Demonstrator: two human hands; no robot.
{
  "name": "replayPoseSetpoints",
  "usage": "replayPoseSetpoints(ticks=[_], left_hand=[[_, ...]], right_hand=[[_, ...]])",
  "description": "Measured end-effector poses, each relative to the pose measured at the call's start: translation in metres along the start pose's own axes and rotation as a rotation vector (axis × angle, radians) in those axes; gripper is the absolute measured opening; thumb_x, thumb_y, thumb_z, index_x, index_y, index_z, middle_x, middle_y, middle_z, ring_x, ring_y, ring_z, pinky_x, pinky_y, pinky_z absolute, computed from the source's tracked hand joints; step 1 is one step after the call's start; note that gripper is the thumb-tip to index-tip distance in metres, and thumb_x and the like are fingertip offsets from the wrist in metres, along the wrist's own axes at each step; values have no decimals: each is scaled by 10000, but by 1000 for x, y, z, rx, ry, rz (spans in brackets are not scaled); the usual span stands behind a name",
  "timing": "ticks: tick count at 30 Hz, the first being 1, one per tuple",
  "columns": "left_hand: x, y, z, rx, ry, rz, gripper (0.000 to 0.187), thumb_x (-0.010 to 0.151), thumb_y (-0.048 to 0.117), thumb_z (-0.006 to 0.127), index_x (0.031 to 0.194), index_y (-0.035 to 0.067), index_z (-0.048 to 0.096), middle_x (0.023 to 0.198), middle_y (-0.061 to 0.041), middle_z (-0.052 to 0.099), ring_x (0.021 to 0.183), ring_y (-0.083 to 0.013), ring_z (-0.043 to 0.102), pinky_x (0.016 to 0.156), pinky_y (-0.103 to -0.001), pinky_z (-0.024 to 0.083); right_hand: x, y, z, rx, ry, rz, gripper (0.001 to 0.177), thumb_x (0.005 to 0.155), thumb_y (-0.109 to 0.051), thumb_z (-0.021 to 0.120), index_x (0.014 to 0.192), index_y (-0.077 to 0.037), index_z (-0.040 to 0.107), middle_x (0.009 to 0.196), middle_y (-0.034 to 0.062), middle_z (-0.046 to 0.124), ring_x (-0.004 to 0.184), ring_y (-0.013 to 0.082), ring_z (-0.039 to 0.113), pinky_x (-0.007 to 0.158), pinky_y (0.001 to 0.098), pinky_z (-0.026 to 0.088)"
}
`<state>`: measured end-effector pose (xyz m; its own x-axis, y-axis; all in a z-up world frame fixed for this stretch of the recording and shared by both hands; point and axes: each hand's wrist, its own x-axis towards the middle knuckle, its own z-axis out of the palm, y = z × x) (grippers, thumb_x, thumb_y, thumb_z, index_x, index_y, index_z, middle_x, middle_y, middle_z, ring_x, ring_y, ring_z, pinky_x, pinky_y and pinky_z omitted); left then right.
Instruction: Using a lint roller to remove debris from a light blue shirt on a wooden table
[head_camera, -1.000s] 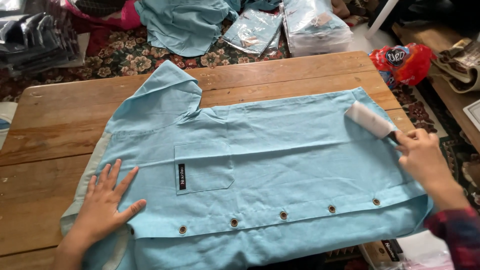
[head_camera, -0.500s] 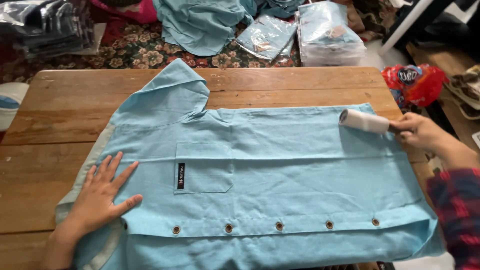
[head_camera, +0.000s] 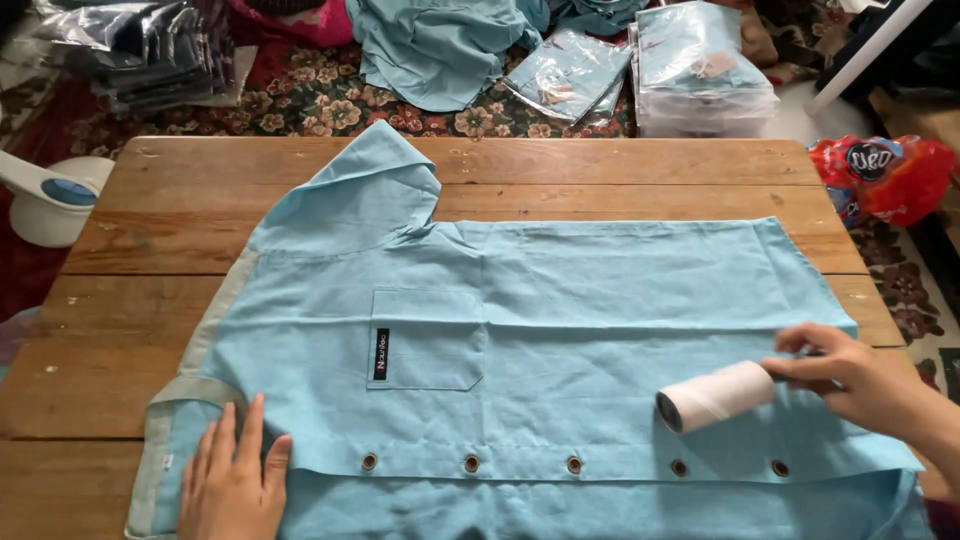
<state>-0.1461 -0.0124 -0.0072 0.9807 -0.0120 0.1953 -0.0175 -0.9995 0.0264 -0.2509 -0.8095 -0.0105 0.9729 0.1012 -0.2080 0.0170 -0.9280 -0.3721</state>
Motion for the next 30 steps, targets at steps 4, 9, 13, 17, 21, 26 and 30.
replayPoseSetpoints(ticks=[4, 9, 13, 17, 21, 26, 30], left_hand=[[7, 11, -3, -132, -38, 13, 718, 985, 640, 287, 1613, 300, 365, 1667, -176, 351, 1503, -408, 328, 1170, -633, 251], [9, 19, -22, -237, -49, 8, 665, 1017, 611, 283, 1605, 312, 361, 1690, -120, 307, 1557, -316, 240, 1219, -601, 128], [8, 23, -28, -260, -71, -15, 660, 1018, 609, 292, 1602, 309, 360, 1700, -109, 273, 1566, -307, 207, 1230, -586, 95], [8, 23, -27, -234, -67, -1, 673, 1020, 629, 260, 1606, 309, 344, 1699, -115, 265, 1563, -311, 207, 1236, -580, 88], [7, 23, -26, -227, -53, 4, 665, 1021, 624, 270, 1603, 312, 348, 1699, -112, 265, 1557, -315, 218, 1232, -593, 98], [10, 23, -27, -257, -70, -7, 663, 1021, 622, 270, 1602, 313, 349, 1699, -102, 255, 1561, -311, 199, 1232, -588, 82], [8, 23, -29, -264, -64, 3, 659, 1028, 616, 268, 1598, 299, 362, 1692, -106, 265, 1556, -313, 202, 1235, -580, 82]], right_hand=[[91, -2, -17, -33, 212, -264, 619, 727, 132, 607, 1169, -250, 810, 1420, 106, 582, 1277, 292, 605, 1059, 392, 464], [186, -5, -54, -65, 310, -185, 645, 643, 219, 564, 1172, -82, 779, 1387, 172, 541, 1098, 271, 693, 1084, 323, 510], [142, 2, -34, -232, 355, -319, 517, 782, 10, 717, 1231, -241, 768, 1345, 141, 615, 1156, 300, 652, 1017, 350, 490], [27, -1, 4, -49, 143, -285, 624, 738, 89, 607, 1158, -324, 814, 1468, 28, 563, 928, 195, 707, 904, 339, 540], [-34, -10, 19, -66, -157, 128, 645, 796, 34, 681, 1103, -480, 923, 1450, -163, 533, 979, 112, 645, 860, 315, 555], [66, 28, 5, -5, 124, -157, 541, 783, 24, 691, 1177, -318, 835, 1446, 14, 580, 727, 158, 710, 856, 290, 552], [163, -1, -28, -237, 356, -166, 520, 740, 2, 741, 1207, -222, 793, 1373, 166, 620, 1169, 304, 678, 1110, 374, 497]])
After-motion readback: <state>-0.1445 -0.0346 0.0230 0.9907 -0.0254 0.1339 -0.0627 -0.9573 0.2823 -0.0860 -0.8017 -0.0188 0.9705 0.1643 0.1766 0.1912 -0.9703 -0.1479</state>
